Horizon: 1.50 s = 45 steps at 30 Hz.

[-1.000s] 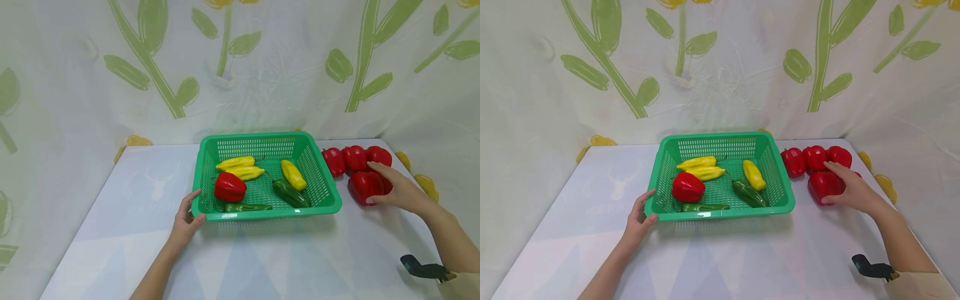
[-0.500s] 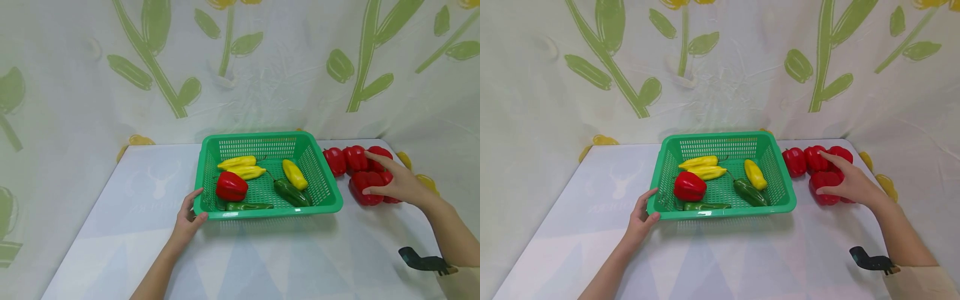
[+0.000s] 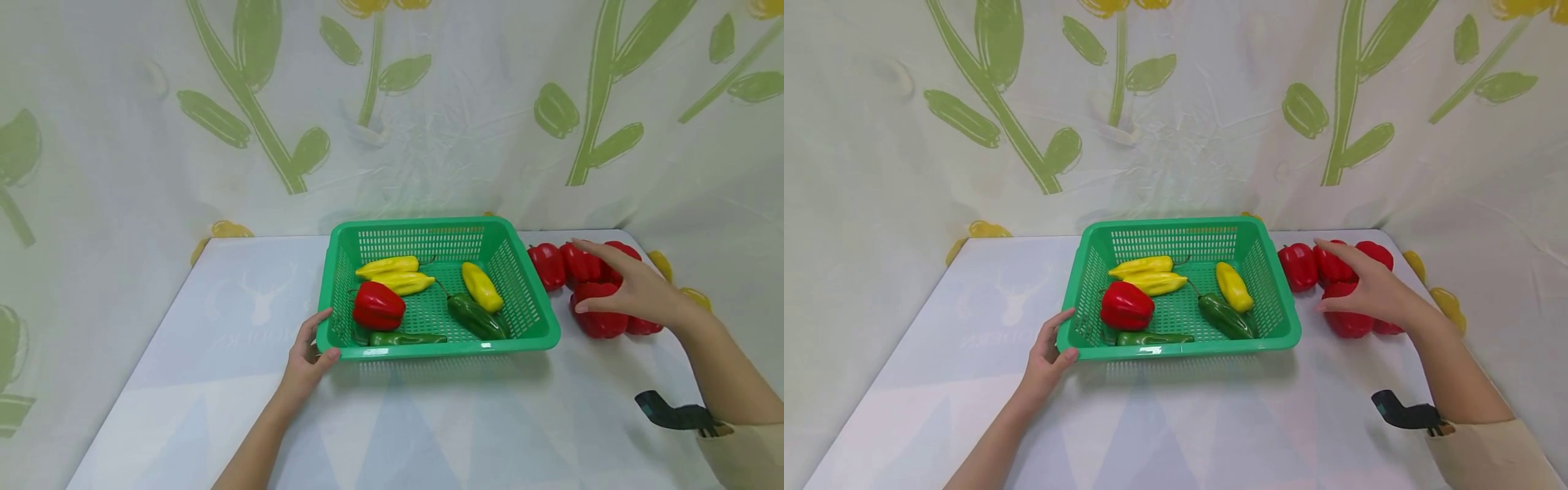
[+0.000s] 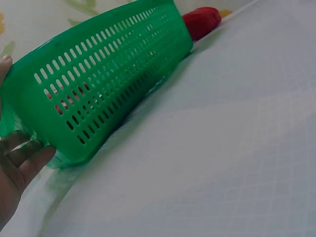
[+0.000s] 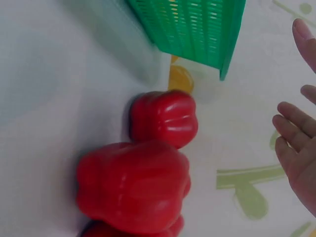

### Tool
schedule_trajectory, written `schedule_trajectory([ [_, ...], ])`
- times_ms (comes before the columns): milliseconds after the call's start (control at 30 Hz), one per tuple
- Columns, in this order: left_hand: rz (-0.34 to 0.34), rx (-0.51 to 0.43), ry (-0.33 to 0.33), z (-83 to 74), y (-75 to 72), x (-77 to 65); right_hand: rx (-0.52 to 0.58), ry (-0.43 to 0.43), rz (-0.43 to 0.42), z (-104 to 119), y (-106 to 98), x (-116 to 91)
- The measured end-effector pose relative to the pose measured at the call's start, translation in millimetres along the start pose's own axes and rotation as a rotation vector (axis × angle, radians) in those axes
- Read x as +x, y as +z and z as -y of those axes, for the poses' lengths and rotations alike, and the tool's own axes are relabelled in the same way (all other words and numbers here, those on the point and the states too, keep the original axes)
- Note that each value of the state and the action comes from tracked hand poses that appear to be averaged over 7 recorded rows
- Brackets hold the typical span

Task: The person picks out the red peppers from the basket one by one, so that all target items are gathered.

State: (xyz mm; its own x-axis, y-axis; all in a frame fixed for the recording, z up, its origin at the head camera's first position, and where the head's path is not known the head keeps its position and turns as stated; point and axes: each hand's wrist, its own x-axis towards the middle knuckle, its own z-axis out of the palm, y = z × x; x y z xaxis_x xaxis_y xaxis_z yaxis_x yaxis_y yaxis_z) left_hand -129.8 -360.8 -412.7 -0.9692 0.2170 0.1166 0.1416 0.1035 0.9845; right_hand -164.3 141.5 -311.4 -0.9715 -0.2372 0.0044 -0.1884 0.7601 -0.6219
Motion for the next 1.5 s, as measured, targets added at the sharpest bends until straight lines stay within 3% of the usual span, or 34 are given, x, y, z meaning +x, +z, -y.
schedule_trajectory([
  [300,0.0,0.003,-0.016,1.6,-1.2,0.2,-0.007,-0.075,0.029,23,-1,17],
  [667,-0.001,0.014,-0.005,0.3,-2.2,0.5,0.004,-0.104,0.089,45,1,31],
  [1100,-0.004,0.01,-0.006,-0.2,-0.8,0.1,0.072,-0.144,0.267,74,4,55],
  [1333,-0.003,-0.003,-0.027,0.7,0.2,0.4,0.057,-0.242,0.324,84,9,72],
  [1500,-0.001,0.001,-0.022,1.3,0.0,-0.2,0.066,-0.219,0.37,89,12,82],
])
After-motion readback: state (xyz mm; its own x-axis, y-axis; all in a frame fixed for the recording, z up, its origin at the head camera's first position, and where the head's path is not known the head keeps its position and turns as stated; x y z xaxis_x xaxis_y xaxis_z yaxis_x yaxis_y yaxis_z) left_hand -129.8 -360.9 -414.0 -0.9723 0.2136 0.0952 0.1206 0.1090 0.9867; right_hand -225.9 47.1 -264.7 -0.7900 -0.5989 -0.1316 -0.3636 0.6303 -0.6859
